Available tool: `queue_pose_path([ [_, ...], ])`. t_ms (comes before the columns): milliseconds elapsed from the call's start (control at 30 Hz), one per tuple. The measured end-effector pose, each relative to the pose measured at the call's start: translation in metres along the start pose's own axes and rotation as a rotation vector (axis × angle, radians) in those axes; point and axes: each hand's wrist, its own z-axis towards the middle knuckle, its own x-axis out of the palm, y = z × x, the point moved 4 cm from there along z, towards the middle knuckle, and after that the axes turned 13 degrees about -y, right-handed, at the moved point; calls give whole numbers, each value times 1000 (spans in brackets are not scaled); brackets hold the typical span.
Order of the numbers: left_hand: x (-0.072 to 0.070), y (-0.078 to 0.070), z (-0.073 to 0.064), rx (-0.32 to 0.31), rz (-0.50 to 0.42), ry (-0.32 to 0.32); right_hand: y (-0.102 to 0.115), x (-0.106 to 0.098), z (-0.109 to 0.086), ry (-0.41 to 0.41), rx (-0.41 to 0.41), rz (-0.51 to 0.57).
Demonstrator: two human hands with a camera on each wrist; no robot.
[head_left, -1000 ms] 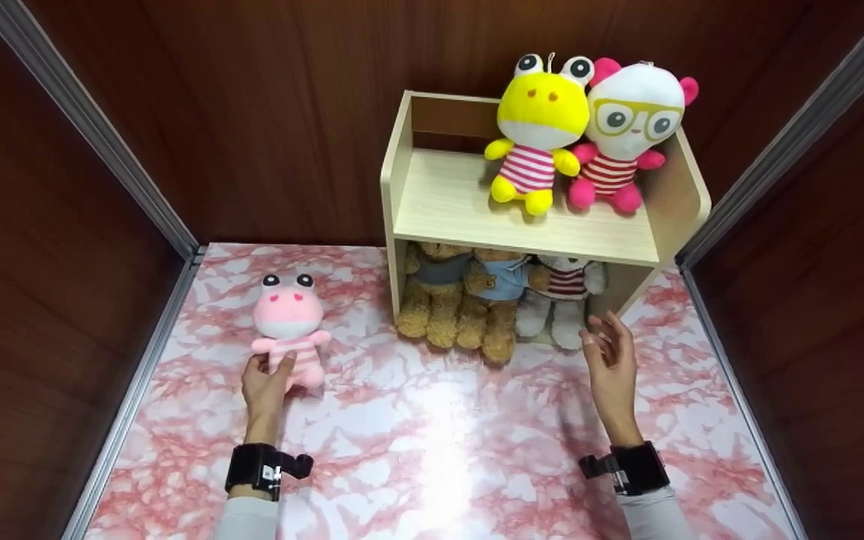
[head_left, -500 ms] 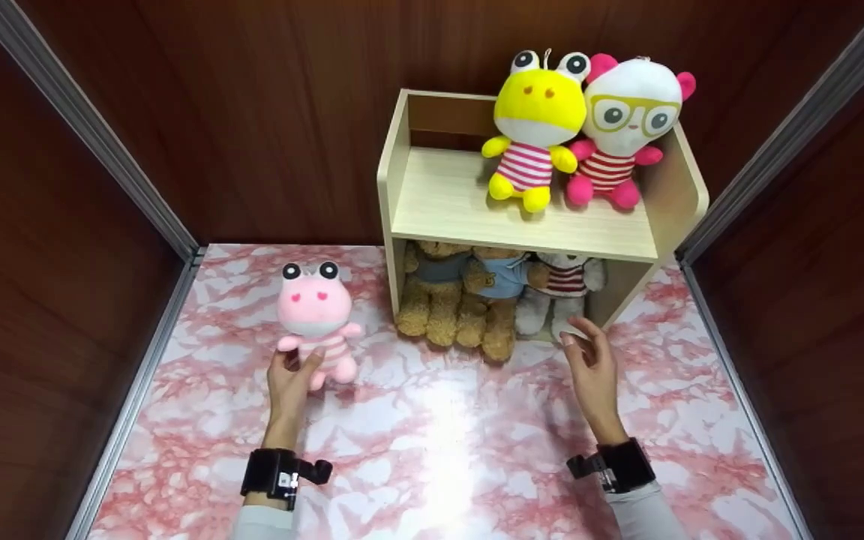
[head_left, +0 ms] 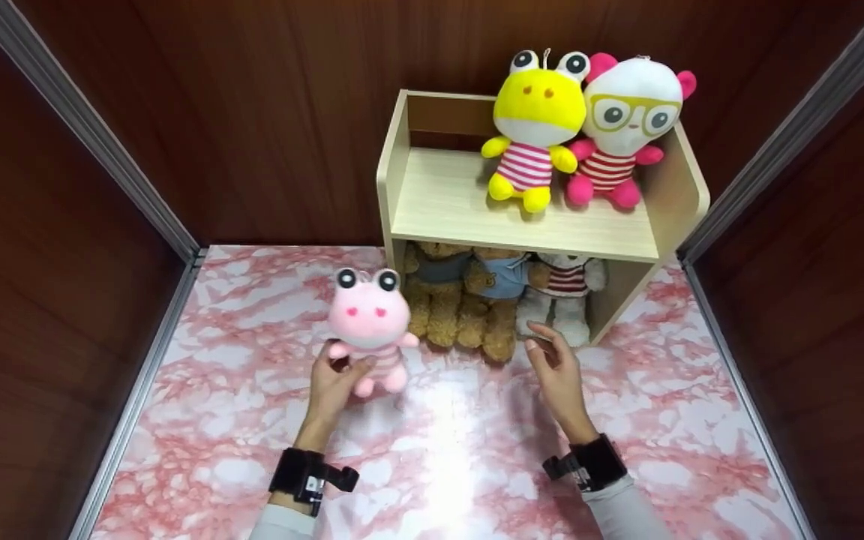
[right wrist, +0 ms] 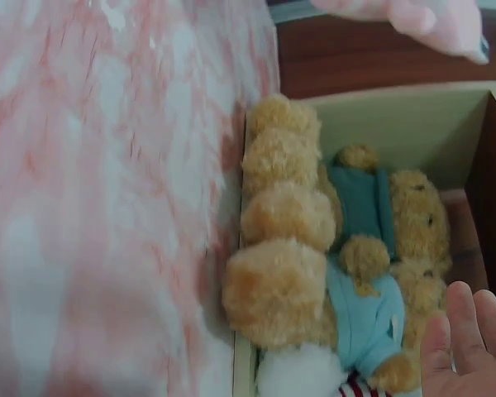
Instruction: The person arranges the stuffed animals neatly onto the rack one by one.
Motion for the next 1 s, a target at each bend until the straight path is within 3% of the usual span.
queue_pose_path([
  [267, 28, -5, -15, 43, 178, 70, 10, 34, -10, 122, 14, -32],
  [467, 43, 1, -23, 60, 209, 110, 14, 56, -17, 233, -2, -55],
  [633, 54, 5, -29, 104, 213, 151, 17, 72, -20, 312, 46, -10],
  [833, 62, 4, -35, 137, 209, 191, 22, 80, -19, 274, 102, -5],
  [1000, 63, 3, -39, 97, 92, 238, 29, 80, -14, 208, 126, 72],
])
